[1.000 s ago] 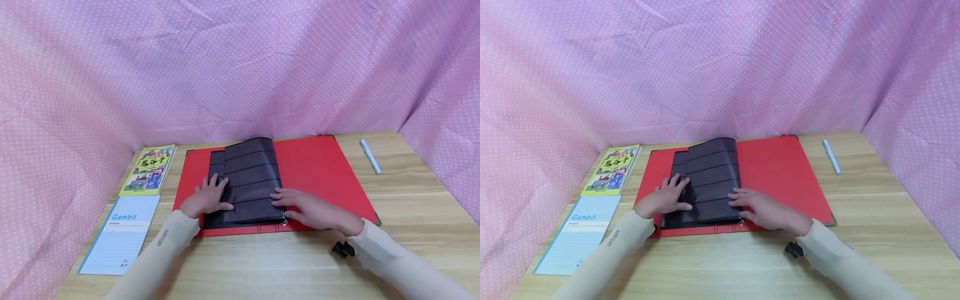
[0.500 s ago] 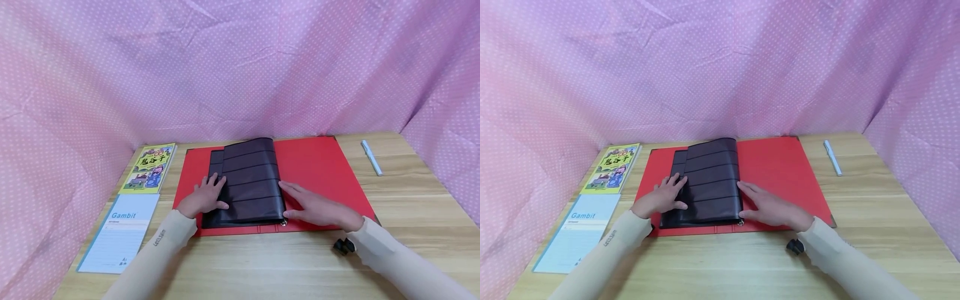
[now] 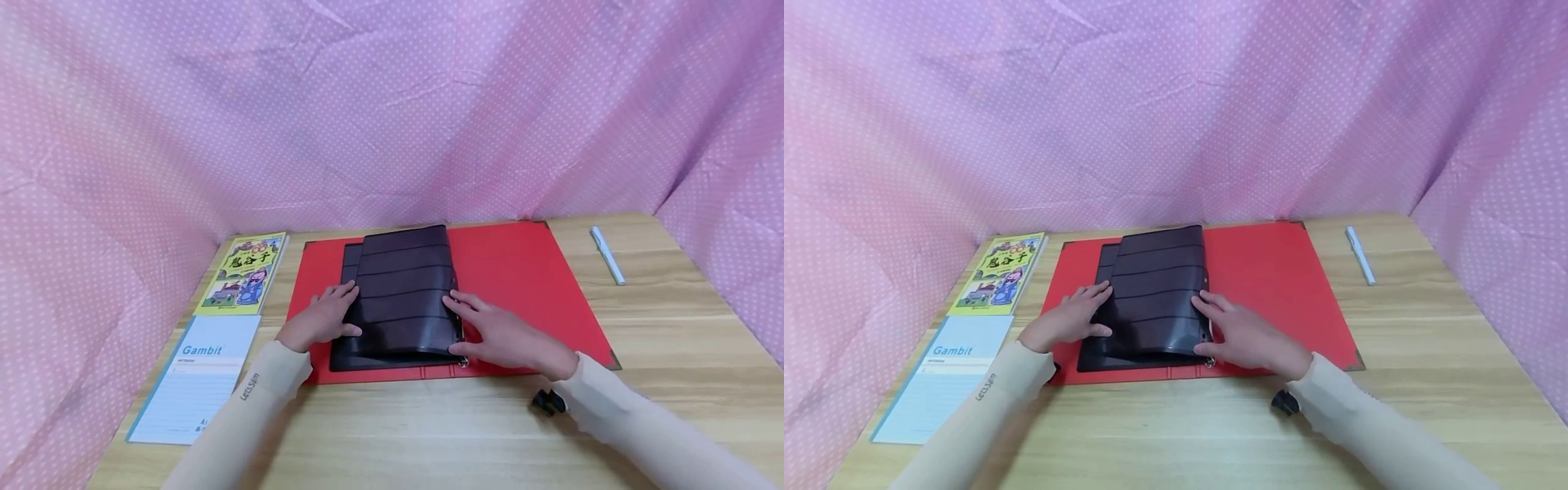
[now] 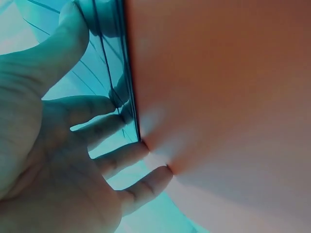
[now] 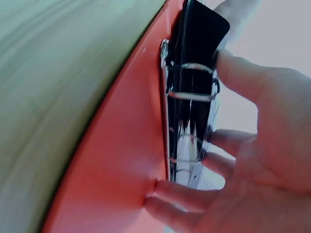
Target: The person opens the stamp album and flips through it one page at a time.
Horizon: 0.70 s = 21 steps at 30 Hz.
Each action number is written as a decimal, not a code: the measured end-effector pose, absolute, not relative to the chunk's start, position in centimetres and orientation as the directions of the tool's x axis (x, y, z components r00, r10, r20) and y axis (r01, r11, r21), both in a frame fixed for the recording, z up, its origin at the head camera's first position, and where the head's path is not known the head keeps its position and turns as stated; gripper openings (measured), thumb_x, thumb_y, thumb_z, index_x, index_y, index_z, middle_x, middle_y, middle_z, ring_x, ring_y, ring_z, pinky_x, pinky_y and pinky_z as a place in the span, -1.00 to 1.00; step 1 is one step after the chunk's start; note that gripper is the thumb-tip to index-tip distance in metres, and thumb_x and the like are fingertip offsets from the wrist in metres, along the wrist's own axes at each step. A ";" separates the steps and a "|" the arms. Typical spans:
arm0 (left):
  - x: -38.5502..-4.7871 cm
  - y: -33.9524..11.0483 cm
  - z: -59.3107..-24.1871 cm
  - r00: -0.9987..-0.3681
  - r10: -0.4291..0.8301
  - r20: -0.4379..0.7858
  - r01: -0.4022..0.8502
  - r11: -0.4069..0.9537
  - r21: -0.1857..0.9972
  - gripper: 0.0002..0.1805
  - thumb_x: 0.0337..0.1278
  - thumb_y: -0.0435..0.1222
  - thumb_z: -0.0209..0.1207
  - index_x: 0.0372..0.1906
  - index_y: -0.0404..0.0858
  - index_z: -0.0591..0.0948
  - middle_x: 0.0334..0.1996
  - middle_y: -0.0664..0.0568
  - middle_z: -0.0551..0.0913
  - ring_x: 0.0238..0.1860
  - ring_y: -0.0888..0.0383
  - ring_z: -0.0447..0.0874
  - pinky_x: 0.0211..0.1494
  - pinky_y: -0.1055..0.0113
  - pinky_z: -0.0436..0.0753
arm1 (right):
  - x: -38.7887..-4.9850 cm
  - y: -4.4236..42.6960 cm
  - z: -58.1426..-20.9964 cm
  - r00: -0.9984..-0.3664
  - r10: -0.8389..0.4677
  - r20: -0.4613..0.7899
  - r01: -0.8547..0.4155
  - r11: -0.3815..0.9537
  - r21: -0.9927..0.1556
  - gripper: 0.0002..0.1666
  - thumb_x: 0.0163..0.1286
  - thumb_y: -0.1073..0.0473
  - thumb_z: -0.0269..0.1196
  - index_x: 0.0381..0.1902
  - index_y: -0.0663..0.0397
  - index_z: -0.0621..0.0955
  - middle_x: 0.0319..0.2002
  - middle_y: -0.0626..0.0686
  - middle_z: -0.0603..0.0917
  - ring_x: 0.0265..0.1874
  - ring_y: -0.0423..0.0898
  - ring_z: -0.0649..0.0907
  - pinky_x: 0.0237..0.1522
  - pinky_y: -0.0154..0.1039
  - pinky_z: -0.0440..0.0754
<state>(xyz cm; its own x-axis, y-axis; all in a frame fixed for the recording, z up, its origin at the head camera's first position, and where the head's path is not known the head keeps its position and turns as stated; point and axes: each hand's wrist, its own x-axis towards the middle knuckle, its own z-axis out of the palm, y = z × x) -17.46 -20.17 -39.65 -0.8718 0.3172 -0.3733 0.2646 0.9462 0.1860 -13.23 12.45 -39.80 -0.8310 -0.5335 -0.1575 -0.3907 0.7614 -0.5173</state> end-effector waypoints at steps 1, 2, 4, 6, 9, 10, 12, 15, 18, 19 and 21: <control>-17.5 -20.3 -39.6 -0.871 0.321 -0.372 0.268 0.945 0.188 -0.01 0.00 0.01 0.33 0.47 -0.25 0.09 0.46 -0.13 -0.01 0.41 -0.22 -0.08 0.32 -0.25 0.02 | -13.2 12.3 -39.9 -0.832 -0.533 -0.154 -0.396 0.765 -0.508 0.07 0.11 -0.31 0.32 0.49 -0.28 0.09 0.45 -0.06 0.06 0.31 0.10 0.26 -0.17 -0.12 0.63; -17.5 -20.4 -39.6 -0.870 0.324 -0.371 0.270 0.944 0.191 0.00 0.00 0.01 0.33 0.46 -0.25 0.10 0.46 -0.13 0.00 0.41 -0.22 -0.08 0.32 -0.25 0.03 | -13.2 12.1 -39.9 -0.833 -0.531 -0.157 -0.395 0.769 -0.503 0.07 0.11 -0.29 0.33 0.48 -0.28 0.09 0.45 -0.05 0.06 0.31 0.10 0.26 -0.17 -0.12 0.64; -17.5 -20.5 -39.6 -0.869 0.331 -0.368 0.277 0.941 0.194 0.00 -0.02 0.01 0.34 0.46 -0.24 0.11 0.46 -0.12 0.01 0.40 -0.22 -0.07 0.32 -0.24 0.04 | -13.2 11.8 -39.9 -0.832 -0.534 -0.152 -0.404 0.769 -0.495 0.08 0.10 -0.26 0.35 0.48 -0.24 0.11 0.44 -0.02 0.08 0.30 0.13 0.27 -0.14 -0.08 0.63; -17.5 -20.7 -39.7 -0.866 0.340 -0.367 0.285 0.938 0.197 0.01 -0.04 0.02 0.35 0.46 -0.25 0.12 0.46 -0.12 0.01 0.40 -0.21 -0.06 0.32 -0.23 0.06 | -13.2 11.7 -39.9 -0.833 -0.532 -0.152 -0.405 0.773 -0.488 0.08 0.09 -0.23 0.37 0.48 -0.23 0.13 0.43 -0.01 0.10 0.29 0.13 0.27 -0.09 -0.03 0.61; -17.5 -21.1 -39.7 -0.864 0.339 -0.373 0.276 0.937 0.214 0.04 -0.11 -0.01 0.40 0.45 -0.27 0.13 0.45 -0.13 0.02 0.41 -0.18 -0.06 0.33 -0.17 0.12 | -13.2 11.3 -39.7 -0.827 -0.542 -0.149 -0.419 0.771 -0.479 0.06 0.09 -0.19 0.39 0.47 -0.20 0.16 0.42 0.00 0.11 0.28 0.16 0.27 -0.06 0.04 0.58; -17.4 -21.2 -39.7 -0.863 0.337 -0.377 0.269 0.937 0.222 0.05 -0.13 -0.02 0.42 0.45 -0.28 0.14 0.45 -0.12 0.01 0.41 -0.16 -0.06 0.33 -0.14 0.15 | -13.1 11.2 -39.6 -0.825 -0.545 -0.149 -0.425 0.771 -0.474 0.05 0.10 -0.18 0.39 0.47 -0.19 0.17 0.42 0.00 0.12 0.29 0.18 0.27 -0.04 0.07 0.56; -17.4 -21.4 -39.6 -0.861 0.328 -0.388 0.248 0.938 0.244 0.08 -0.17 -0.04 0.44 0.44 -0.29 0.13 0.45 -0.12 0.00 0.42 -0.13 -0.07 0.33 -0.05 0.21 | -13.0 11.0 -39.6 -0.816 -0.558 -0.152 -0.449 0.777 -0.442 0.00 0.12 -0.17 0.37 0.46 -0.17 0.19 0.43 -0.02 0.13 0.29 0.20 0.26 0.04 0.14 0.49; -17.2 -21.8 -39.6 -0.858 0.324 -0.399 0.221 0.934 0.283 0.12 -0.20 -0.06 0.46 0.45 -0.31 0.09 0.45 -0.12 -0.02 0.43 -0.09 -0.06 0.30 0.03 0.29 | -12.7 10.5 -39.9 -0.799 -0.578 -0.166 -0.482 0.781 -0.397 -0.06 0.16 -0.20 0.33 0.43 -0.13 0.25 0.41 -0.02 0.17 0.32 0.24 0.19 0.11 0.33 0.30; -17.1 -22.0 -39.6 -0.855 0.321 -0.408 0.208 0.932 0.296 0.13 -0.19 -0.06 0.45 0.47 -0.27 0.05 0.46 -0.11 -0.03 0.42 -0.08 -0.05 0.28 0.05 0.33 | -12.7 10.7 -39.8 -0.769 -0.606 -0.203 -0.493 0.765 -0.414 -0.12 0.19 -0.25 0.28 0.41 -0.15 0.30 0.40 -0.05 0.20 0.36 0.21 0.12 0.13 0.47 0.10; -17.0 -22.1 -39.5 -0.855 0.322 -0.408 0.208 0.931 0.298 0.13 -0.18 -0.07 0.45 0.47 -0.24 0.05 0.46 -0.11 -0.04 0.42 -0.09 -0.05 0.26 0.04 0.35 | -12.8 10.9 -39.7 -0.754 -0.623 -0.208 -0.499 0.749 -0.436 -0.14 0.19 -0.26 0.27 0.40 -0.15 0.32 0.40 -0.05 0.21 0.36 0.19 0.12 0.13 0.45 0.11; -16.9 -22.1 -39.5 -0.855 0.320 -0.408 0.212 0.934 0.289 0.12 -0.17 -0.07 0.45 0.49 -0.16 0.05 0.46 -0.10 -0.04 0.42 -0.11 -0.05 0.23 0.02 0.39 | -13.2 11.9 -39.4 -0.718 -0.661 -0.218 -0.500 0.707 -0.501 -0.18 0.20 -0.24 0.27 0.38 -0.16 0.36 0.40 -0.07 0.20 0.36 0.14 0.14 0.16 0.36 0.22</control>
<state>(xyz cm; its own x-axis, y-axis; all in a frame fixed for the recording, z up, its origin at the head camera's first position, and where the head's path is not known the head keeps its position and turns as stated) -16.89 -22.11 -39.50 -0.8549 0.3201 -0.4083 0.2116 0.9337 0.2888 -13.18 11.86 -39.35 -0.7177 -0.6614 -0.2178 -0.4995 0.7069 -0.5008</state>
